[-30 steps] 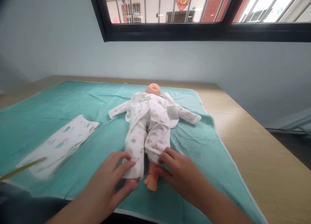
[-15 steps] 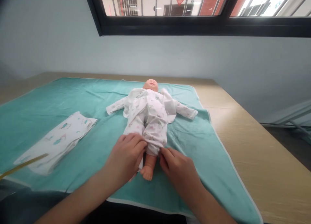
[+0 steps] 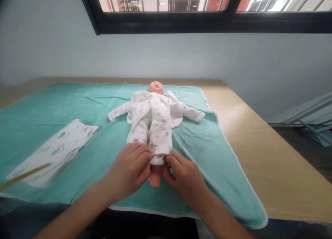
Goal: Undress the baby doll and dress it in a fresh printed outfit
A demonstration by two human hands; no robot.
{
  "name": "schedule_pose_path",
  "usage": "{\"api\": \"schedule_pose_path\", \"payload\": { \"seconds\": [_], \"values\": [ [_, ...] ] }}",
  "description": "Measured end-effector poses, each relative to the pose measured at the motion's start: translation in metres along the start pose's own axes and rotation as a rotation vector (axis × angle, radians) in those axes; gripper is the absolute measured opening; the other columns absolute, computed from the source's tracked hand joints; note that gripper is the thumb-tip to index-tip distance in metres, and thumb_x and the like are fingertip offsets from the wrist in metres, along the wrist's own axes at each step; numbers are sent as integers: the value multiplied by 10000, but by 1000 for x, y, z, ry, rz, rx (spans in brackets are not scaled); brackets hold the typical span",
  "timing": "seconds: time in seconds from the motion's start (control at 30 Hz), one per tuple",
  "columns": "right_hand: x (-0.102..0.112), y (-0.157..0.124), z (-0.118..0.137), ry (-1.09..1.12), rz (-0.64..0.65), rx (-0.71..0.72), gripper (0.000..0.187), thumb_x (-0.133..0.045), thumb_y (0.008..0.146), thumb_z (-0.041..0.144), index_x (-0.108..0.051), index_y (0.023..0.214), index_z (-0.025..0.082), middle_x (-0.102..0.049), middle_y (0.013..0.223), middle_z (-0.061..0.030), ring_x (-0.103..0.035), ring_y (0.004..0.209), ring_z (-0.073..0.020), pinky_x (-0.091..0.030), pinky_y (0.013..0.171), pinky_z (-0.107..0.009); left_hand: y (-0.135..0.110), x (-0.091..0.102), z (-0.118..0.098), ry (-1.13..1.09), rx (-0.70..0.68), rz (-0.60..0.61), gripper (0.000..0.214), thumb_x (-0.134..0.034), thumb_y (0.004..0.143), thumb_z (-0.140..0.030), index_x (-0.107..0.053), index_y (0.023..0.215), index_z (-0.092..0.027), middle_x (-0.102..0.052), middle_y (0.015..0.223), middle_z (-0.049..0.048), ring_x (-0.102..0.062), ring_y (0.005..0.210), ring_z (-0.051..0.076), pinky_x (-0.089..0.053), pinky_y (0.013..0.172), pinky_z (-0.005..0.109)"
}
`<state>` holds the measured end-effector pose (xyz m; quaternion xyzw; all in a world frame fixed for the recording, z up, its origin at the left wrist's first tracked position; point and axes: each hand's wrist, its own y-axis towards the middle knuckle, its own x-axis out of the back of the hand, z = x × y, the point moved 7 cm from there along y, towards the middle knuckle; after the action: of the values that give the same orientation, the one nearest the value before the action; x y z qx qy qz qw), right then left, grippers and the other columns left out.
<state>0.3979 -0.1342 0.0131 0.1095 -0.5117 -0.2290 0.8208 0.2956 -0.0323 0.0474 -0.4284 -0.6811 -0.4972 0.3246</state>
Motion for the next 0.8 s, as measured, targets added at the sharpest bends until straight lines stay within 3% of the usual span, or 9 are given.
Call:
{"api": "schedule_pose_path", "payload": {
  "seconds": [0.17,0.37,0.47,0.57,0.63,0.7,0.8],
  "values": [
    [26,-13,16,145,-107,38,191,-523,861,74,-509,937,249,-623,834,0,-586,688,-130,-479,630,-255,-13,21,-22,-180,20,-27,98,-498,864,-133,-532,836,-220,-609,813,28,-546,820,189,-437,773,370],
    [20,-39,15,23,37,109,166,-540,868,85,-526,953,227,-623,818,-22,-587,693,-158,-453,599,-290,-29,1,-30,-168,-70,189,147,-496,921,-208,-535,780,-198,-599,714,2,-528,707,157,-447,768,376],
    [20,-46,7,35,101,106,92,-541,907,129,-539,883,218,-611,792,-25,-577,674,-155,-447,593,-293,-31,7,-18,-159,-53,118,191,-498,941,-214,-543,757,-193,-613,732,13,-547,740,160,-459,750,359],
    [31,-36,2,98,16,62,116,-507,943,146,-554,862,215,-634,828,-43,-611,726,-159,-483,620,-284,-24,22,5,-151,16,-58,124,-490,952,-185,-587,876,-196,-672,937,54,-607,915,178,-499,820,347],
    [34,-20,2,65,-21,21,92,-507,959,182,-591,976,216,-670,1038,-91,-653,925,-199,-539,741,-314,-18,29,21,-57,84,-135,149,-484,961,-199,-592,1063,-189,-636,1211,101,-577,1146,219,-496,951,390],
    [30,-2,9,-29,17,21,217,-521,966,254,-580,1171,213,-594,1316,-131,-585,1191,-255,-540,915,-389,-14,26,30,66,135,-112,294,-503,962,-264,-535,1239,-169,-495,1435,143,-459,1332,278,-456,1048,459],
    [13,14,29,-147,157,184,474,-547,954,364,-474,1389,189,-395,1542,-130,-342,1437,-305,-405,1118,-502,-24,16,26,112,99,6,423,-564,935,-360,-494,1307,-172,-393,1523,140,-360,1411,310,-417,1103,491]
  ]
}}
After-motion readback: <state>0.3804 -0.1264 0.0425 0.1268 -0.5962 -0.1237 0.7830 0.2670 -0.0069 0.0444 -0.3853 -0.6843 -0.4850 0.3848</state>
